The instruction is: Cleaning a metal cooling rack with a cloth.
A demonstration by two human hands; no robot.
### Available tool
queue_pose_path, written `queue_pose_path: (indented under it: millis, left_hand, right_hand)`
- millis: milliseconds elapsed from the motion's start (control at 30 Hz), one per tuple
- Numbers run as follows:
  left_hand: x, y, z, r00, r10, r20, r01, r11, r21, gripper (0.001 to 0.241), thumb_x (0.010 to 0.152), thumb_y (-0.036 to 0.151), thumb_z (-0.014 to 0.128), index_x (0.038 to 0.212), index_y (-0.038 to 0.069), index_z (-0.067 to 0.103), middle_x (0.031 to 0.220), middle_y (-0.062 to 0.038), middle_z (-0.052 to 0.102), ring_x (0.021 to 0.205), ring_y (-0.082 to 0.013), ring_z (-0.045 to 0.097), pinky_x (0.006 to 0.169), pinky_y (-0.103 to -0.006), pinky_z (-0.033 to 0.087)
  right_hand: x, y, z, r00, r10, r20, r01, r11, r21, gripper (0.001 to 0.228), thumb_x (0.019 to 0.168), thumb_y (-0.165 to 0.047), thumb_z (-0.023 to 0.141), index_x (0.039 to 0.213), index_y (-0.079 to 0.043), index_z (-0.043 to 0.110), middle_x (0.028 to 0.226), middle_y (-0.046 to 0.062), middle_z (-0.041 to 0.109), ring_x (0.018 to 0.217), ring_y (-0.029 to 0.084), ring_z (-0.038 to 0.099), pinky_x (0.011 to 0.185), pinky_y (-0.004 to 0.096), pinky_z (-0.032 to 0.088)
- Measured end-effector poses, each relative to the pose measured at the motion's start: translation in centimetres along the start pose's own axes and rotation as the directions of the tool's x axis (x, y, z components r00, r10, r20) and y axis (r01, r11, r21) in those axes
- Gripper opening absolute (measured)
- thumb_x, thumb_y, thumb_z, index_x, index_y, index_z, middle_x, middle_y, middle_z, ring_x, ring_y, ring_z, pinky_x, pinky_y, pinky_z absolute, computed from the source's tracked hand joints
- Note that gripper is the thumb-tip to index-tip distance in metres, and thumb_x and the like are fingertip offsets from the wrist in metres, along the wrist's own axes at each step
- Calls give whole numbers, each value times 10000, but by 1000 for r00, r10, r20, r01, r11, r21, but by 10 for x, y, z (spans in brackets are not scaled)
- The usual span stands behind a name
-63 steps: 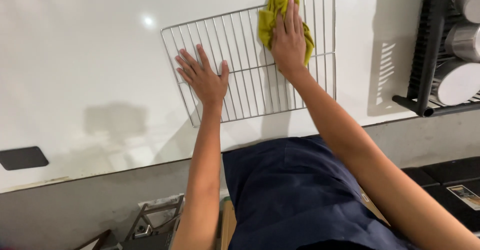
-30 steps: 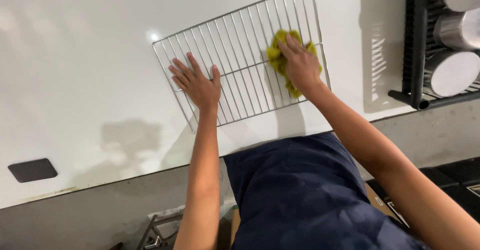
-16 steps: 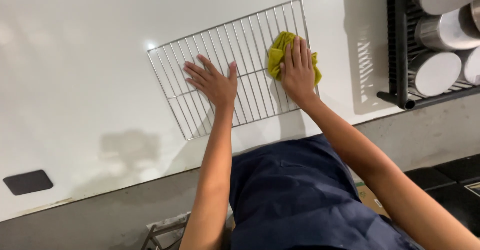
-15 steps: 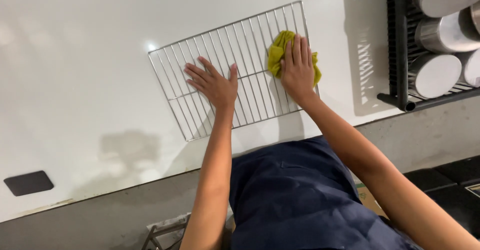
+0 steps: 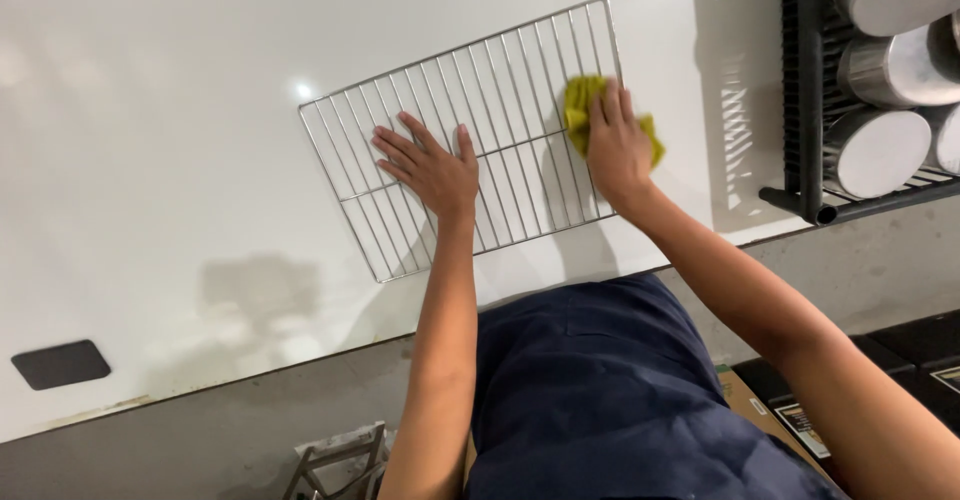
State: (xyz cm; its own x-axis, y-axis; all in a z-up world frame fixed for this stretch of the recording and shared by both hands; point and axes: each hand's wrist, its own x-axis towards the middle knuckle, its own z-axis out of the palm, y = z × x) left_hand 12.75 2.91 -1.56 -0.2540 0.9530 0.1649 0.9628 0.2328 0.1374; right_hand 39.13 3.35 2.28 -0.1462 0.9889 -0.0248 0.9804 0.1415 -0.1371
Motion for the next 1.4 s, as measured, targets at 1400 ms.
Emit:
queue_pose_path:
  millis: [1400]
  left_hand:
    - [-2,-17,6,991,51,-122,-52,999,-11,935,1072,651,437,1669,52,37,1680,-342,-32,1586,-486,-14,1275,-667,82]
  right_hand:
    - [-57,5,-2,971,86,-224,-39,977,209,348,1092,-72,656,1431,-9,613,1573,136,501,1489,358,443,1207,480,413]
